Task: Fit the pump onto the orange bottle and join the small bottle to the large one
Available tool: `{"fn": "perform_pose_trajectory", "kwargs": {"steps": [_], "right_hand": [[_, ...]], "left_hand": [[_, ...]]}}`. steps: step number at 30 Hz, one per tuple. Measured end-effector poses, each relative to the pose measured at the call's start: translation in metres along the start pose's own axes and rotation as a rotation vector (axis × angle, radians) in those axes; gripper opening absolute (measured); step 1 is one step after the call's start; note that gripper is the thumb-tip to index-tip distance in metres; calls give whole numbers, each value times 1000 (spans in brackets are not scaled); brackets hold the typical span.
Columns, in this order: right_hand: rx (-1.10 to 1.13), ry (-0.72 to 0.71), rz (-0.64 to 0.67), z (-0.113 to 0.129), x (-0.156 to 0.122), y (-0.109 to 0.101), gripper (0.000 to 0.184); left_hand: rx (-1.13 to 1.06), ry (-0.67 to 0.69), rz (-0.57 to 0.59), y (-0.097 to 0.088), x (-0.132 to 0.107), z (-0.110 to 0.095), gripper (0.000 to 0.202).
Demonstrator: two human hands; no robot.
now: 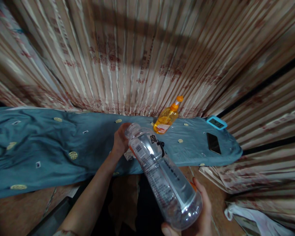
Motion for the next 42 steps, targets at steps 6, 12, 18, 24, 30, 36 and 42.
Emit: {"fn": "perform_pose_trajectory", "kwargs": {"steps": [6, 12, 18, 24, 30, 36, 42], "right_hand": [[-22, -2, 6, -2, 0, 0, 98], [-23, 14, -4, -3, 0, 0, 99], [-28, 12, -12, -2, -1, -1, 101], [-10, 22, 6, -4, 0, 0, 99], [-11, -8, -13, -2, 0, -2, 98], [2, 11, -7, -1, -1, 0, 99], [-23, 2, -3, 1, -1, 0, 97]], "left_hand": [[-5, 8, -22, 0, -1, 2, 35], [14, 12, -15, 0, 0, 1, 37], [33, 4, -1, -1, 1, 0, 35], [41, 25, -2, 0, 0, 2, 37], [25, 33, -17, -1, 0, 0, 36], [36, 8, -17, -1, 1, 0, 36], [18, -11, -8, 0, 0, 3, 36]]}}
Point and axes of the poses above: each hand's wrist, its own x-axis towards the middle knuckle, its own y-axis out of the palm, z = x × y, the point moved 9 cm from there along x, towards the middle knuckle, and after that the axes turned 13 degrees about y, right-handed, at the moved point
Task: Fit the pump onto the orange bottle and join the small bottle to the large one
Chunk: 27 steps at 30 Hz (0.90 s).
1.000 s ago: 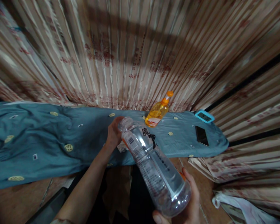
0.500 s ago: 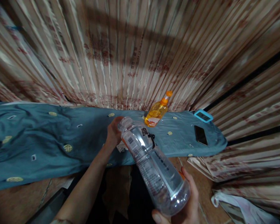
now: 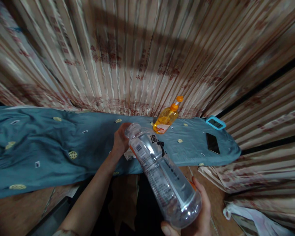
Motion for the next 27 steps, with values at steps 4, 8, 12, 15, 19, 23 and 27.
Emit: {"fn": "perform_pose_trajectory", "kwargs": {"steps": [4, 8, 12, 15, 19, 23, 27], "right_hand": [[-9, -16, -1, 1, 0, 0, 96], [9, -11, 3, -1, -1, 0, 97], [33, -11, -2, -1, 0, 0, 97], [35, -19, 0, 0, 0, 0, 96], [11, -40, -4, 0, 0, 0, 98], [20, -4, -1, -2, -1, 1, 96], [16, -17, 4, 2, -1, 2, 95]], "left_hand": [[-4, 1, -11, 0, -1, 1, 38], [-1, 22, -17, 0, -1, 1, 38], [2, 19, -12, 0, -1, 3, 38], [-12, 26, -13, 0, -1, 1, 37], [7, 22, -15, -1, -1, 0, 36], [-9, 18, -11, 0, -2, 2, 37], [-21, 30, -21, -1, -2, 2, 37]]}}
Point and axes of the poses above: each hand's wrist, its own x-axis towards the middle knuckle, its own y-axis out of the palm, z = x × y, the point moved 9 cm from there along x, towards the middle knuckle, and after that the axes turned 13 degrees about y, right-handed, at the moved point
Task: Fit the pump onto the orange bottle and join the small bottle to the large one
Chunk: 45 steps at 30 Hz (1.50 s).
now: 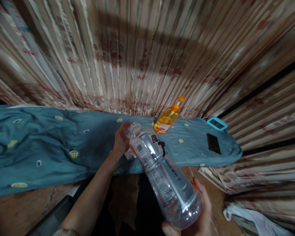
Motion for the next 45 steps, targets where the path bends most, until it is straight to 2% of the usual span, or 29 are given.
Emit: {"fn": "perform_pose_trajectory", "kwargs": {"steps": [8, 25, 35, 45], "right_hand": [[-35, -42, 5, 2, 1, -1, 95], [16, 19, -3, -1, 0, 0, 101], [-33, -19, -7, 0, 1, -2, 100], [-11, 2, -14, 0, 1, -1, 99]], "left_hand": [[11, -10, 4, 0, 0, 0, 34], [-24, -27, 10, 1, 0, 0, 37], [-6, -30, 2, 2, -2, 6, 39], [29, -41, 27, -2, 2, -3, 36]]}}
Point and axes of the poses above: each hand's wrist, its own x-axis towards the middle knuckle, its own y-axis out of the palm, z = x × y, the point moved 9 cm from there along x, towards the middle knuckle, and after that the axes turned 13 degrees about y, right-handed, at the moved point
